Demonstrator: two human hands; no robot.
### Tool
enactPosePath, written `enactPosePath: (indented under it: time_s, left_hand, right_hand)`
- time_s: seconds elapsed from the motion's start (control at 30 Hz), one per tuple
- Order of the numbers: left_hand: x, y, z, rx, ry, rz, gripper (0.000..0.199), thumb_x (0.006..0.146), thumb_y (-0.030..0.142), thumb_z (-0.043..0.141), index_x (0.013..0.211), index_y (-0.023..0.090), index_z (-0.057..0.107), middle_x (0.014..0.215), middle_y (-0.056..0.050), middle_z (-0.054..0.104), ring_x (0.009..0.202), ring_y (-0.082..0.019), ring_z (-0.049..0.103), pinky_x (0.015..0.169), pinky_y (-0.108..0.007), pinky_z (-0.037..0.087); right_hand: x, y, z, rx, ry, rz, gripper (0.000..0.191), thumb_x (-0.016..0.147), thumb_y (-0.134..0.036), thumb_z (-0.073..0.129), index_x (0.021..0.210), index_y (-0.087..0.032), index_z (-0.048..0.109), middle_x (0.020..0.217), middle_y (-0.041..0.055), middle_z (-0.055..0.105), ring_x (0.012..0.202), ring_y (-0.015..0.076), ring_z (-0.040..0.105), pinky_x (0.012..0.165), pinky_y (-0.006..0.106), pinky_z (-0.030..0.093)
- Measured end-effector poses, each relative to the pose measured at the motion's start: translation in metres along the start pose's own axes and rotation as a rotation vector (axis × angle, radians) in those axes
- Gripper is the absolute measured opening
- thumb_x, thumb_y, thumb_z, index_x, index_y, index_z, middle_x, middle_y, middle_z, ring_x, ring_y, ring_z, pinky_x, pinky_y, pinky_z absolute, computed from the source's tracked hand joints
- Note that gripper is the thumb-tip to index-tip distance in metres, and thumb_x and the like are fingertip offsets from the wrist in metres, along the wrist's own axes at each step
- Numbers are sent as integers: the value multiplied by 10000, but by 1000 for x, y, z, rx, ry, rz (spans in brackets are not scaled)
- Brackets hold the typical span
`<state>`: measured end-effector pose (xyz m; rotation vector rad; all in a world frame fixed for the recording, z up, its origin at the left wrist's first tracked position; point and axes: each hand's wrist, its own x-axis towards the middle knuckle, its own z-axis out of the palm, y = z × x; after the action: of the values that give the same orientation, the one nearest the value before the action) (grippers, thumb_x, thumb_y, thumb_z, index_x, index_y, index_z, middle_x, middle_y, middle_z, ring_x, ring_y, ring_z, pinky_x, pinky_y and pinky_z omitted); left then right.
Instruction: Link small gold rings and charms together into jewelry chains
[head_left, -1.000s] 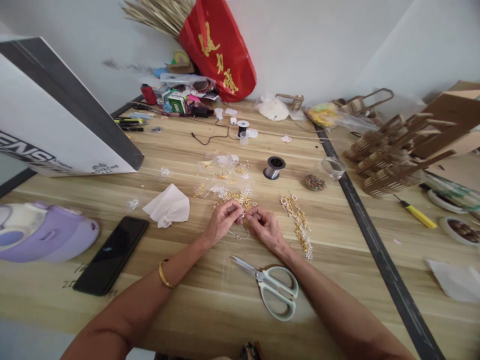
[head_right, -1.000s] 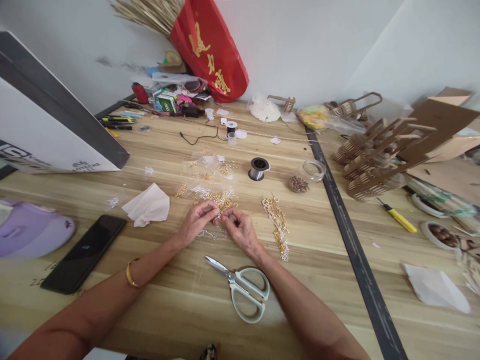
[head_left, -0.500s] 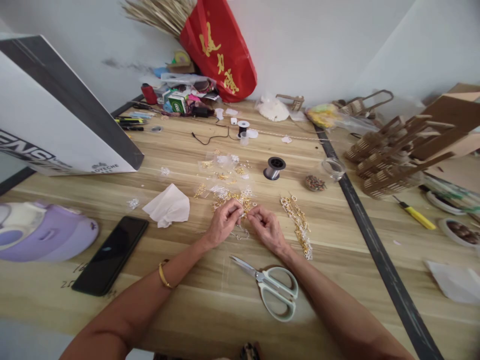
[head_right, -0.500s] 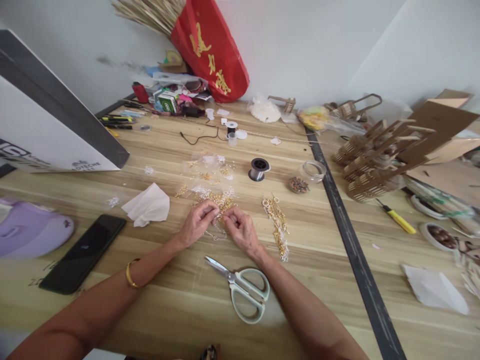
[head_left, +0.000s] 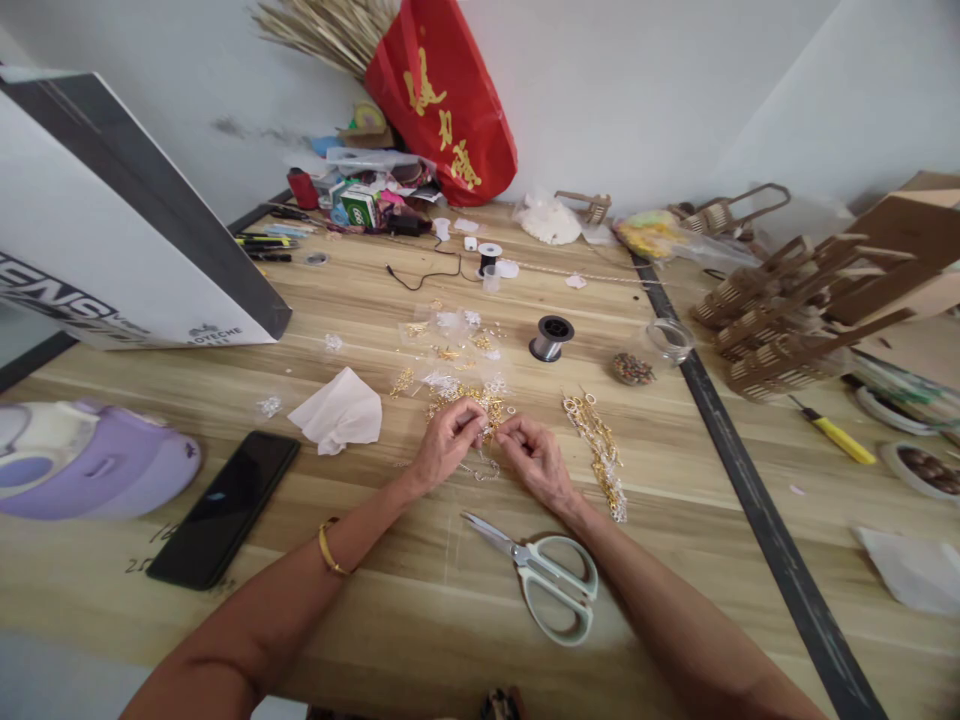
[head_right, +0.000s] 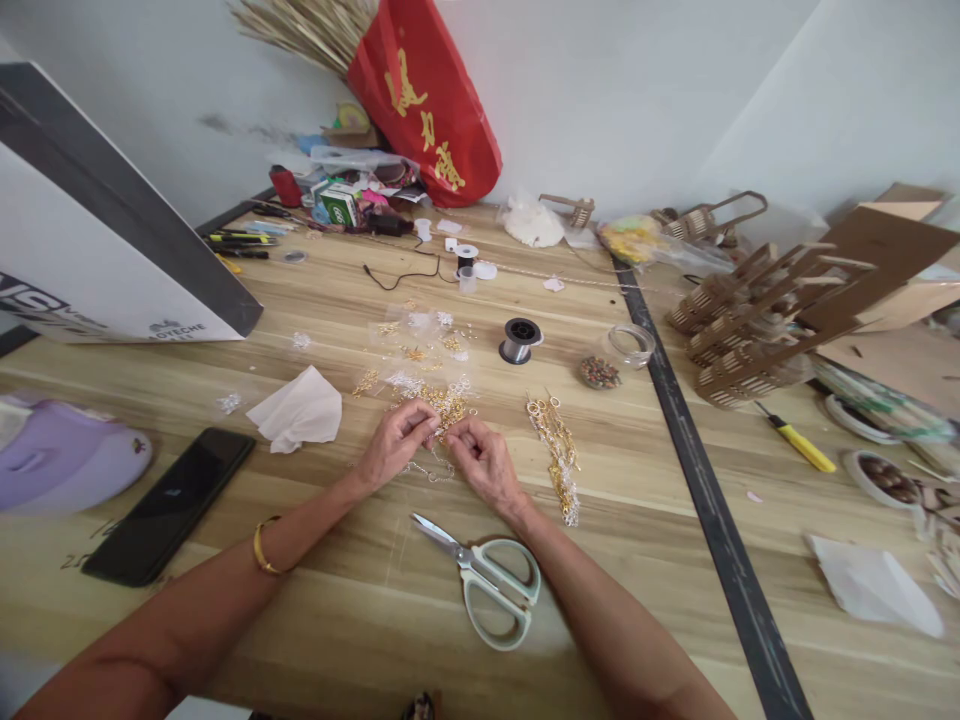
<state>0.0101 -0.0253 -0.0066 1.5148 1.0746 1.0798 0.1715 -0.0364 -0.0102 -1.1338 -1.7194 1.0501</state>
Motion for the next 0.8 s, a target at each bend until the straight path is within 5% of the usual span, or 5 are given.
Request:
enactPosePath:
  time_s: [0.43, 0.8]
  left_hand:
    - [5, 3, -6, -66, 16, -80, 161, 793, 286, 572, 790, 137, 634, 847, -59, 678, 828, -162, 600, 749, -250, 454]
    - [6, -1, -4, -115, -4, -114, 129, 720, 260, 649, 741, 135, 628, 794, -49, 671, 759, -156, 608, 717, -260, 467]
  right_hand:
    - [1, 8, 1, -31, 38, -51, 161, 817, -300, 513, 798, -153, 577, 503, -65, 379, 460, 81, 331, 456, 213, 275]
    - [1, 10, 1, -43, 43, -54, 165, 817, -302, 514, 778, -153, 575, 498, -64, 370, 459, 76, 318, 451, 209, 270]
